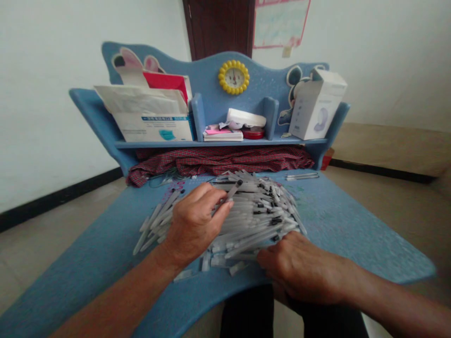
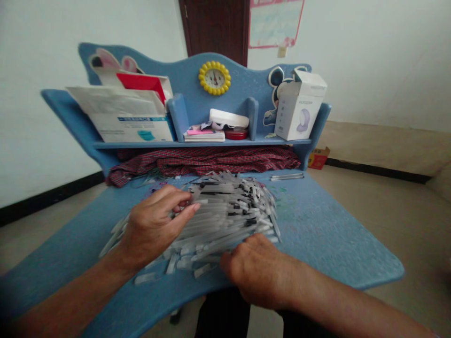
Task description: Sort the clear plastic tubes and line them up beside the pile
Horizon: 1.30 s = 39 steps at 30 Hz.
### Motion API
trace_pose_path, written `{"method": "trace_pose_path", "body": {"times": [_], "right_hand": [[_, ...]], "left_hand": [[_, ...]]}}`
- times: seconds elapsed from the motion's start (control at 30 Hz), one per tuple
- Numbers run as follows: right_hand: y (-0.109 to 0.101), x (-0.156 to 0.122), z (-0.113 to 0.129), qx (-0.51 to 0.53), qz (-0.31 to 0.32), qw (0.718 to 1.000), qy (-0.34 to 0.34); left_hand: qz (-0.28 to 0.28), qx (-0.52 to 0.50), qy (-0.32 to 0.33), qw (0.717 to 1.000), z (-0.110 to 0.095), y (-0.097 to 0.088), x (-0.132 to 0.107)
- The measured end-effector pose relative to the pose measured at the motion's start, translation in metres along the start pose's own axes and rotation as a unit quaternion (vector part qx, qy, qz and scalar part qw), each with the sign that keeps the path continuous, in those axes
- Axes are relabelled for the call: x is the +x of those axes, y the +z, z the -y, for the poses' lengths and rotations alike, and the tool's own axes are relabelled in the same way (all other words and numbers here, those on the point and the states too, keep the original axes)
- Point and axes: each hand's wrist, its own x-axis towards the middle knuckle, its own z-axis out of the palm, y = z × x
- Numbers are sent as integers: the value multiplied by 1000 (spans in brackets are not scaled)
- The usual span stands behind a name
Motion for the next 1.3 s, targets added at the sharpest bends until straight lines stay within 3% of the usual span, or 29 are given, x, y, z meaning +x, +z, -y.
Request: {"method": "trace_pose_path", "body": {"times": [0.1, 0.37, 0.47, 0.57, 0.63, 0.73, 0.83, 0.93, 1.07, 1.3], "right_hand": [[-4, 3, 2, -51, 60, 997, 16], [-1, 2, 6, -72, 43, 996, -3], [-7, -5, 4, -28, -6, 1000, -1], [-15, -9, -3, 104, -97, 989, 36], [-19, -6, -10, 230, -151, 960, 55], [-21, 8, -20, 415, -203, 884, 68], [-18, 26, -29, 569, -227, 788, 68], [-12, 39, -35, 651, -270, 707, 50], [-4, 46, -38, 680, -342, 647, 36], [-2, 46, -36, 697, -380, 607, 36]], "left_hand": [[0, 1, 8, 1000, -2, -1, 1], [5, -12, -10, 1000, -2, -1, -1], [8, -60, -61, 996, -4, -2, 1], [18, -160, -167, 973, -6, -6, 4], [15, -263, -249, 932, -6, -7, 6], [-9, -414, -343, 843, -4, -9, 8], [-14, -519, -393, 759, -2, -11, 10], [-15, -584, -421, 694, 0, -14, 11], [-38, -616, -448, 647, 2, -17, 12], [-56, -617, -474, 626, 4, -18, 12]]}}
